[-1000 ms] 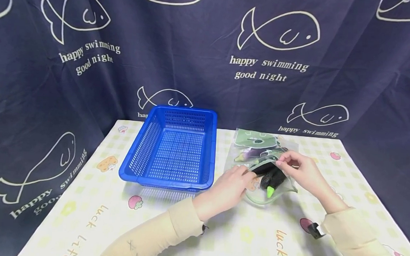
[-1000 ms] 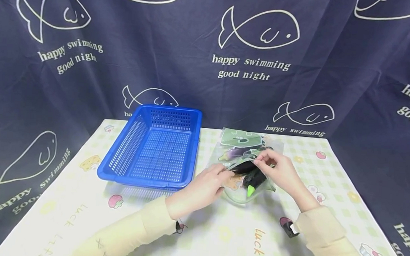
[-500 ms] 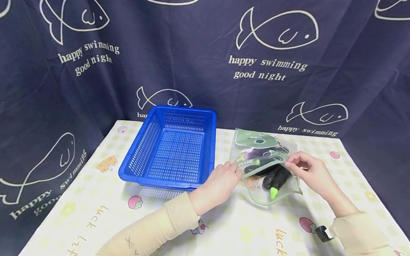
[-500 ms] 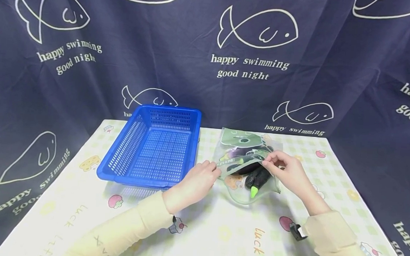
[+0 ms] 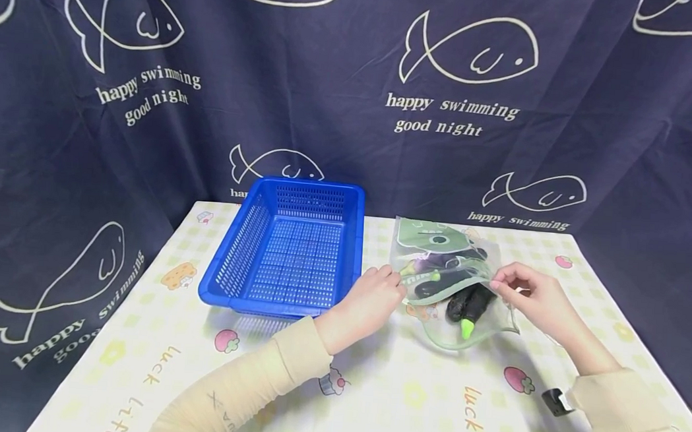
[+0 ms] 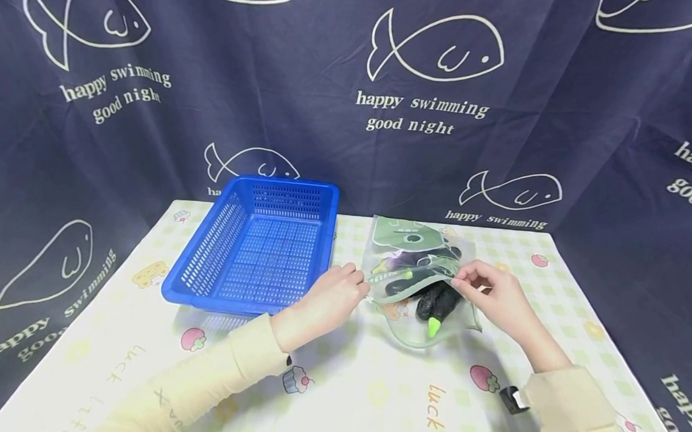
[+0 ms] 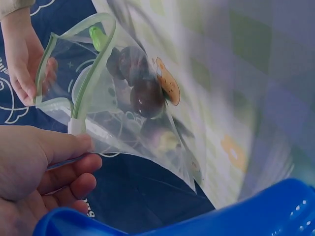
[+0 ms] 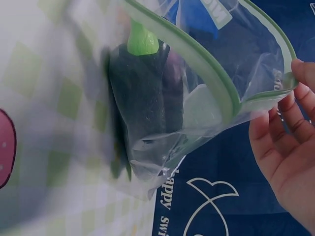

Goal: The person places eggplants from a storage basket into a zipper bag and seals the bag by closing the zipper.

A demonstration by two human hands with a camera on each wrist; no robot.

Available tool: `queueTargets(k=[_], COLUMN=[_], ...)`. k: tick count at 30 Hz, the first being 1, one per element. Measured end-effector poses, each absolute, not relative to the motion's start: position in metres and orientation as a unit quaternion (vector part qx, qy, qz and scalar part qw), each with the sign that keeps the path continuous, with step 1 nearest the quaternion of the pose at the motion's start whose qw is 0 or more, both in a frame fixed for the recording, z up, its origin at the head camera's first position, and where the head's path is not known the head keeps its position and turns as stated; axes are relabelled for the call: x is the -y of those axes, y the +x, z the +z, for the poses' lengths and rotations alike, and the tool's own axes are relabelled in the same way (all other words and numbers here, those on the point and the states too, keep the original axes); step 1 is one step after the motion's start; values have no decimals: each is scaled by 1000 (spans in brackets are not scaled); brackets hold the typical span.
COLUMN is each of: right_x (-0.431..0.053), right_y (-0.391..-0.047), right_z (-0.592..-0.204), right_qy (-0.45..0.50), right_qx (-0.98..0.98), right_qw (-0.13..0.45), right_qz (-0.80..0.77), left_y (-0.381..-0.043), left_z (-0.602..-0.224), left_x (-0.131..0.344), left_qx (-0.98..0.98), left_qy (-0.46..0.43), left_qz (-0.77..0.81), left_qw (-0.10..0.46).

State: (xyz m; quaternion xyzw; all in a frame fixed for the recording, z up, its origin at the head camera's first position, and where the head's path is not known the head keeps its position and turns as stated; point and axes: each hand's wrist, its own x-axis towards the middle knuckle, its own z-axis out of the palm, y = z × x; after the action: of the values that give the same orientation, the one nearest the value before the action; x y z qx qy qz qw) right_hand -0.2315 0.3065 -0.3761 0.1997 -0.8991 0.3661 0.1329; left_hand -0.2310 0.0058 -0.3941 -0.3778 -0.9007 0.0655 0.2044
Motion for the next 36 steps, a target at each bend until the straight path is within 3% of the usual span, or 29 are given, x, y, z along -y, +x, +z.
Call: queueTargets(k=[8, 23, 36], right_x=[-306, -300, -249], right_y=[-224, -215, -215], right_z=[-383, -385, -375], right_qy=[227, 277, 310], right_qx=[907, 916, 893], right_qw=[168, 176, 229], right_qz=[314, 230, 231], left_y=[-235, -243, -243], left_z=[-389, -391, -392], left_x=[-3, 0, 2], left_qx=[905, 910, 909], left_qy=[-376, -361, -360], left_qz=[71, 68, 56], left_qw=[187, 190, 202])
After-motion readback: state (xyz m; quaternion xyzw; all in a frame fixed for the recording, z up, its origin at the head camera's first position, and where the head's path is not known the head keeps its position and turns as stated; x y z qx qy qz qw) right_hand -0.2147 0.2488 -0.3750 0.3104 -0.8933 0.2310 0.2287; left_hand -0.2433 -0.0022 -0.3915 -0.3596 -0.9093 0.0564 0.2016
